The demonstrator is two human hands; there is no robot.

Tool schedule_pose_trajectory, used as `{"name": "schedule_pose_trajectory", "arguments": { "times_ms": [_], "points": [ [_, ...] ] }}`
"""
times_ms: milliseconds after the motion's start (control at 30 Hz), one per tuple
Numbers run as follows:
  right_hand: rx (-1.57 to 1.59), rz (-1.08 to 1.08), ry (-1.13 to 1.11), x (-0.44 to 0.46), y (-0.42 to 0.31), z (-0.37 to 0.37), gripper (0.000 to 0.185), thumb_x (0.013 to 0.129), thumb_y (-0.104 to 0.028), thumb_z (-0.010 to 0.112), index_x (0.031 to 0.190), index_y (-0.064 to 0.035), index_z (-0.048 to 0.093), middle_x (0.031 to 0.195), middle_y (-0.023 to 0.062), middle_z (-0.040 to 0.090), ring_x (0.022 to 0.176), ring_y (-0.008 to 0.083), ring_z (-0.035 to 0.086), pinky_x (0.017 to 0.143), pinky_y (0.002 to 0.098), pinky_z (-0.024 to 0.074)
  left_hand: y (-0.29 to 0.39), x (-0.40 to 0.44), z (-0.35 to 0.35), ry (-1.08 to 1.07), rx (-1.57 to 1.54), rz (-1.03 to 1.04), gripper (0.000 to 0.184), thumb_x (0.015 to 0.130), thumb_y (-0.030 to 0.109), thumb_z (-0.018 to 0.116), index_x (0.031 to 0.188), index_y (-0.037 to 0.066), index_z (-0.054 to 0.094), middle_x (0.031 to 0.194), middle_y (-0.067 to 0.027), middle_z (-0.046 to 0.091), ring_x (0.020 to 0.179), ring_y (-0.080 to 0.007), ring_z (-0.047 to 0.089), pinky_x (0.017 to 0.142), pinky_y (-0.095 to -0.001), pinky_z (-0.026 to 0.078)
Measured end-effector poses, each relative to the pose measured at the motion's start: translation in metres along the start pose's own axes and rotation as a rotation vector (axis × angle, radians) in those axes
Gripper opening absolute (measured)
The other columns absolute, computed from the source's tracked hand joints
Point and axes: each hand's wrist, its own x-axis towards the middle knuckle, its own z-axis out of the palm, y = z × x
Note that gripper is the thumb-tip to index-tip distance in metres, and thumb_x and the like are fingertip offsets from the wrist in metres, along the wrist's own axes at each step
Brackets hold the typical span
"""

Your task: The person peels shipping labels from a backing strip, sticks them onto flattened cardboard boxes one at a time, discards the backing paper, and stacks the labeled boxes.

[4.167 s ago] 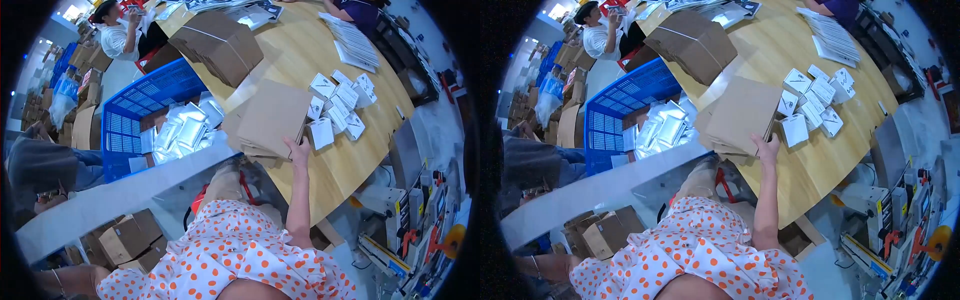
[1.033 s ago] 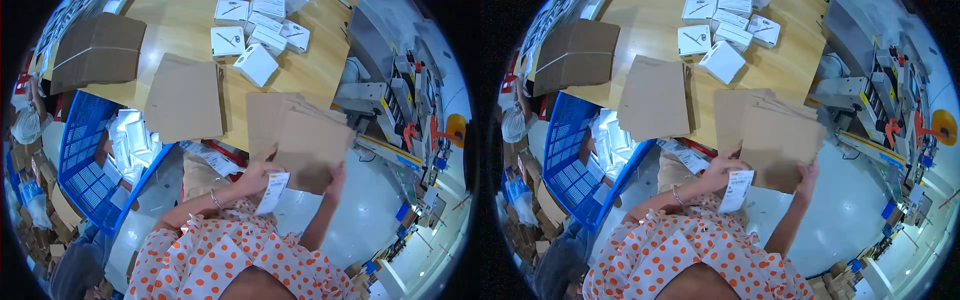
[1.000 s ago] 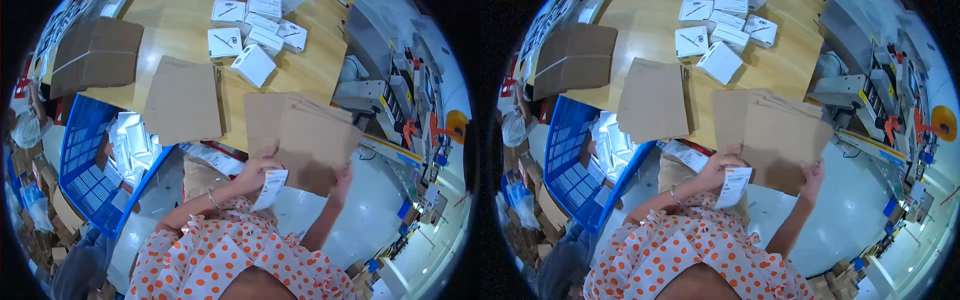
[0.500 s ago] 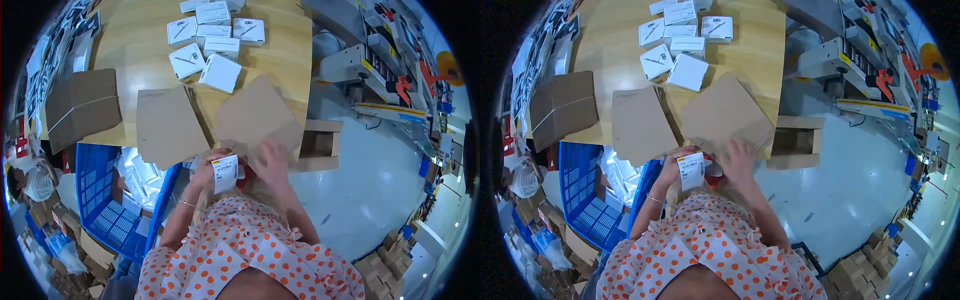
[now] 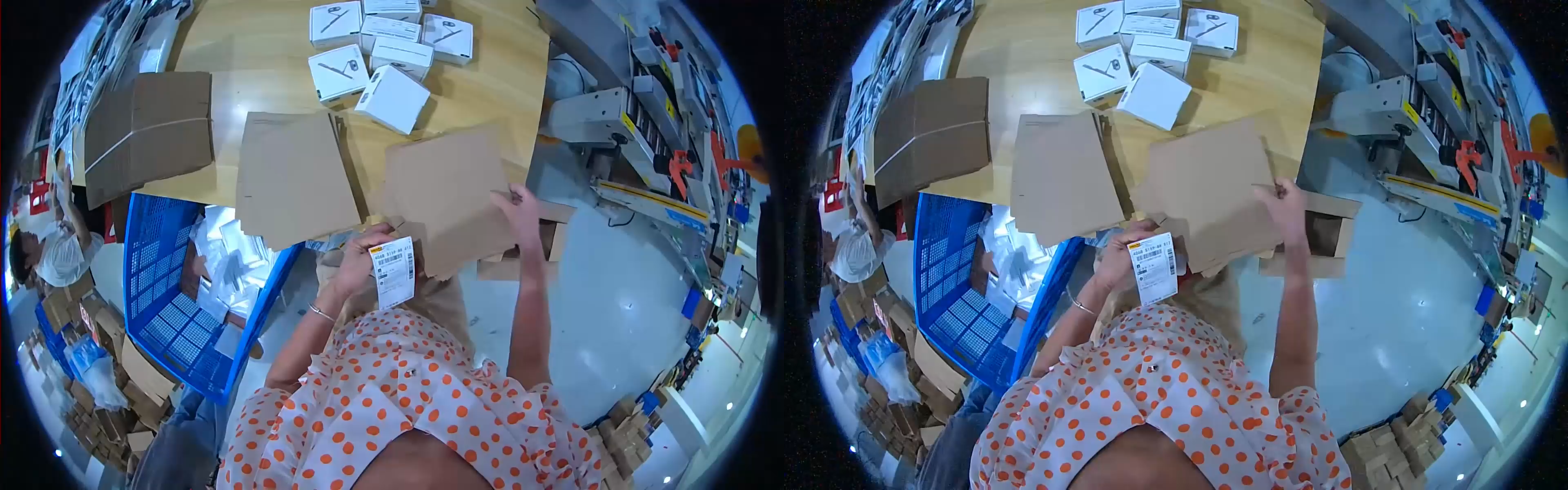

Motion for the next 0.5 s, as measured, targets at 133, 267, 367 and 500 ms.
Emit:
{"name": "schedule_pose_trajectory", "arguments": {
  "times_ms": [133,267,367,500],
  "points": [
    [0.029,0.019,-0.014,-0.007,-0.006,-0.012,0.046,0.073,-0.014,0.071,0.111,0.0024,0.052,0.089,0.0089,0.06,0.074,0.0144,0.055,0.069,0.0254,0.046,-0.005,0.002,0.001,0.015,-0.042,0.025,0.028,0.075,0.0,0.067,0.101,0.006,0.071,0.115,-0.0068,0.057,0.103,-0.0172,0.053,0.086,-0.024,0.041],
    [0.02,0.021,-0.046,-0.012,-0.012,-0.014,0.044,0.075,-0.012,0.069,0.112,0.0027,0.052,0.089,0.0092,0.061,0.075,0.0131,0.055,0.07,0.0248,0.0465,-0.006,0.005,-0.002,-0.011,-0.092,0.016,0.029,0.074,-0.002,0.067,0.101,0.007,0.071,0.112,-0.0062,0.058,0.1,-0.0169,0.054,0.085,-0.0234,0.041],
    [0.01,0.013,-0.09,-0.011,-0.012,-0.01,0.04,0.077,-0.01,0.068,0.111,0.0029,0.052,0.091,0.0103,0.061,0.078,0.0134,0.056,0.072,0.0257,0.0472,-0.005,0.006,-0.006,-0.025,-0.118,-0.003,0.029,0.074,-0.003,0.067,0.1,0.006,0.071,0.11,-0.0058,0.058,0.1,-0.0168,0.054,0.084,-0.0231,0.041],
    [0.269,0.091,-0.112,-0.016,0.009,-0.014,0.039,0.076,-0.005,0.066,0.112,0.0022,0.053,0.093,0.0097,0.062,0.075,0.0129,0.055,0.069,0.0245,0.0459,-0.002,0.007,-0.002,-0.016,-0.071,0.026,0.028,0.074,-0.003,0.065,0.1,0.006,0.071,0.105,-0.0046,0.059,0.099,-0.0168,0.055,0.084,-0.0231,0.041]
  ]
}}
